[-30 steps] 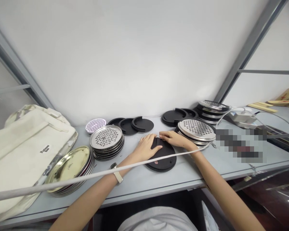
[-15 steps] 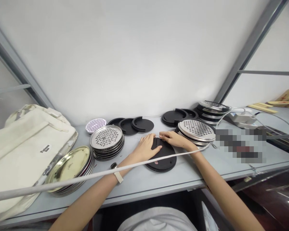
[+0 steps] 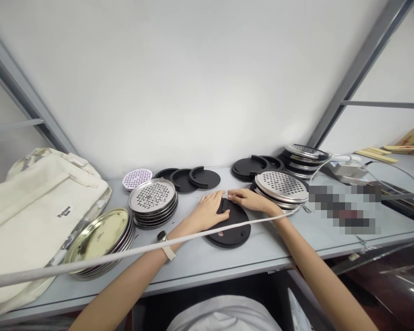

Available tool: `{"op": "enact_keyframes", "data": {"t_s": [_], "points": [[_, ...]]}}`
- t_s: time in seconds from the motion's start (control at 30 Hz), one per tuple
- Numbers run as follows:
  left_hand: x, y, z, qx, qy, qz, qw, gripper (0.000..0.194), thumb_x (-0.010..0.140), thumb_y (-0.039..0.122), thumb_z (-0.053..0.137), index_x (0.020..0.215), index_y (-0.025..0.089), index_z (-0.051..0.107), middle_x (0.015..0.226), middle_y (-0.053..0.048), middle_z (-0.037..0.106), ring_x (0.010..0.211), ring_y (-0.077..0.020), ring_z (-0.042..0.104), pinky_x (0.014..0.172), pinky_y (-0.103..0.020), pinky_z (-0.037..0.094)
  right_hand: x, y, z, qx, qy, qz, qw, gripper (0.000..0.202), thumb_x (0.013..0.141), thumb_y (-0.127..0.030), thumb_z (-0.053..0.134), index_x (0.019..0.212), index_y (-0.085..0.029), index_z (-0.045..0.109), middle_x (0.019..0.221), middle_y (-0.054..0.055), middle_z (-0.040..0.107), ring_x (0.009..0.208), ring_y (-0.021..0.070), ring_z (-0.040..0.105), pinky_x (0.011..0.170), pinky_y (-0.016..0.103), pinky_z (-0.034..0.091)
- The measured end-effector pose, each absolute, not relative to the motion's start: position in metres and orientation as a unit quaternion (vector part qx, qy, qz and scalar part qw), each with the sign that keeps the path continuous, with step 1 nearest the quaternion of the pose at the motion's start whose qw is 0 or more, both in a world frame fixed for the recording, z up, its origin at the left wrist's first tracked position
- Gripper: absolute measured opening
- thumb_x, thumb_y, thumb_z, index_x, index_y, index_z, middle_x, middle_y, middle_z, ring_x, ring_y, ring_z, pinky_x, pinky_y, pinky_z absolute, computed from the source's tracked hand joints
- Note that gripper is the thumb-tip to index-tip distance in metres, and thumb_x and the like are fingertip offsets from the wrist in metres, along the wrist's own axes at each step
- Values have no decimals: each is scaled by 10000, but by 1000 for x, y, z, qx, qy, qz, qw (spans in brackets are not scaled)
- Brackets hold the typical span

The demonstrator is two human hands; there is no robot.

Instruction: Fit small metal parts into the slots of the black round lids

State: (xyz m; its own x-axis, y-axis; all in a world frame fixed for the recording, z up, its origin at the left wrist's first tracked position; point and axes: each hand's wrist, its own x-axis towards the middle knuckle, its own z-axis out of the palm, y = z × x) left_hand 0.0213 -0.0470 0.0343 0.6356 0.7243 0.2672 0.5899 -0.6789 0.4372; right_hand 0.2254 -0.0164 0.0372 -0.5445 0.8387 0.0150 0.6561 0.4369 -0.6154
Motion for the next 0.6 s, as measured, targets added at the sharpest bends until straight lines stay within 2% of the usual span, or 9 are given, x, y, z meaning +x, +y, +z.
{"op": "enact_keyframes", "data": {"t_s": [0.13, 0.4, 0.6], "points": [[12, -38, 36, 880, 367, 220, 205, 553, 789, 369, 597, 1264, 201, 371, 1311, -123, 480, 1212, -279, 452, 992, -415, 369, 226, -17, 38, -448, -833, 286, 156, 345, 898, -430, 367, 811, -170, 577, 779, 38, 603, 722, 175, 511, 716, 296, 407], [-3, -16, 30, 880, 339, 243, 225, 581, 758, 365, 633, 1255, 194, 383, 1218, -112, 543, 1139, -249, 516, 971, -384, 397, 223, -16, 36, -438, -838, 285, 155, 340, 903, -426, 339, 742, -180, 510, 666, -8, 498, 641, 141, 451, 624, 258, 365], [-4, -22, 34, 887, 292, 220, 282, 672, 728, 358, 665, 1299, 220, 338, 1214, -84, 542, 1175, -229, 496, 990, -358, 397, 221, -19, 39, -454, -830, 277, 168, 368, 897, -450, 348, 794, -166, 558, 736, 28, 570, 698, 167, 497, 675, 280, 390]]}}
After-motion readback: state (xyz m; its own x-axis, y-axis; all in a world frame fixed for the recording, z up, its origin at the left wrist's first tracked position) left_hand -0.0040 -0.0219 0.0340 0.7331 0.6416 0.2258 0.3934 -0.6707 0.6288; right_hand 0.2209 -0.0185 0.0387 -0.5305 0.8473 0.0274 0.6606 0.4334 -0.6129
